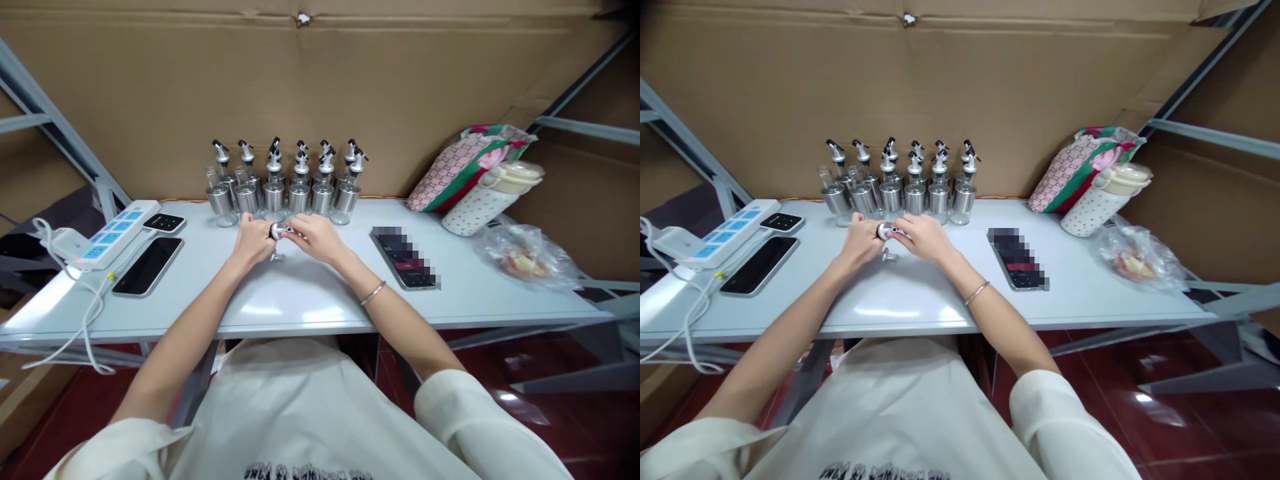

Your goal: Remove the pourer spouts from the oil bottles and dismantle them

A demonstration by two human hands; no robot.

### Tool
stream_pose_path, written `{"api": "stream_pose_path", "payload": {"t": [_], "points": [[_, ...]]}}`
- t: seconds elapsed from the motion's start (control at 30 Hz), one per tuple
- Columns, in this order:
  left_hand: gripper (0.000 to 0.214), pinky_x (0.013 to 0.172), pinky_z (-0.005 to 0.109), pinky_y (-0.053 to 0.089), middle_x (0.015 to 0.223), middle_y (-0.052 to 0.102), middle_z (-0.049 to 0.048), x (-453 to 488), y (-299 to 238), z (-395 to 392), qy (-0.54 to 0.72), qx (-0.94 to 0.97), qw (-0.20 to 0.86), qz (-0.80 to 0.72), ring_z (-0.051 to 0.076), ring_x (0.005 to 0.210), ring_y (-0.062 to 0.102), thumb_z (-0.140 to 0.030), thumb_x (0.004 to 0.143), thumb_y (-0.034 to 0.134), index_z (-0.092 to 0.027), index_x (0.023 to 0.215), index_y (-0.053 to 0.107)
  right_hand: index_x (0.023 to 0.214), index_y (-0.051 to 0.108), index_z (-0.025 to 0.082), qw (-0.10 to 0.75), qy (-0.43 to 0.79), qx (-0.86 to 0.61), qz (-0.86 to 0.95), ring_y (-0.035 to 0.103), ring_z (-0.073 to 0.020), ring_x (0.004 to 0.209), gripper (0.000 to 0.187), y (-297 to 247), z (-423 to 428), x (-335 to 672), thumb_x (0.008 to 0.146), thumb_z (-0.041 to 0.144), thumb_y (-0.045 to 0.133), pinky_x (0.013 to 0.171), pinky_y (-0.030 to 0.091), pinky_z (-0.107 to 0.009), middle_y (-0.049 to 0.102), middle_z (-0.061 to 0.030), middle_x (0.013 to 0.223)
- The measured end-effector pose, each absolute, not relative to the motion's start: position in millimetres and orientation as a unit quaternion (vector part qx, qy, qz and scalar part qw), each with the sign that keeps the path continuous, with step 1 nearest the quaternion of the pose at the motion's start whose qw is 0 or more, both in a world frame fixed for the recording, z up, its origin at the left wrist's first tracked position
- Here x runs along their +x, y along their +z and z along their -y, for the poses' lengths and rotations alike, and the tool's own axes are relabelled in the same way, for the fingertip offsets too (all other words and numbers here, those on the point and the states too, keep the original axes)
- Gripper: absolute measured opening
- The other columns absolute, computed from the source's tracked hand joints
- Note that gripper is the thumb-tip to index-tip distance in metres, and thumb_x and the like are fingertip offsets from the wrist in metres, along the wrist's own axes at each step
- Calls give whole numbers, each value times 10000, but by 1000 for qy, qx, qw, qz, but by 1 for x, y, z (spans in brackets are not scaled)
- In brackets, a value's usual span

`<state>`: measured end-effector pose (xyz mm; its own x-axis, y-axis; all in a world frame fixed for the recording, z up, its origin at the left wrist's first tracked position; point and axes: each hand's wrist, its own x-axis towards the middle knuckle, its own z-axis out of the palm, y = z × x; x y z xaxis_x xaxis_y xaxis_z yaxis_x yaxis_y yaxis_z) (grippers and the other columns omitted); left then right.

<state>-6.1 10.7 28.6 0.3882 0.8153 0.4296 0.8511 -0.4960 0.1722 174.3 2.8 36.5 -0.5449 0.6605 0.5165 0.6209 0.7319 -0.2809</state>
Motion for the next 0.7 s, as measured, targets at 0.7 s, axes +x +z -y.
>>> {"api": "stream_pose_path", "payload": {"t": [0.7], "points": [[151, 812, 423, 288, 672, 663, 81, -9, 33, -9, -255, -797, 125, 532, 265, 725, 606, -191, 760, 446, -202, 628, 519, 759, 629, 161, 290, -4, -475, 831, 557, -183, 735, 392, 43, 10, 150, 979, 369, 381, 876, 247, -421, 651, -59, 694]]}}
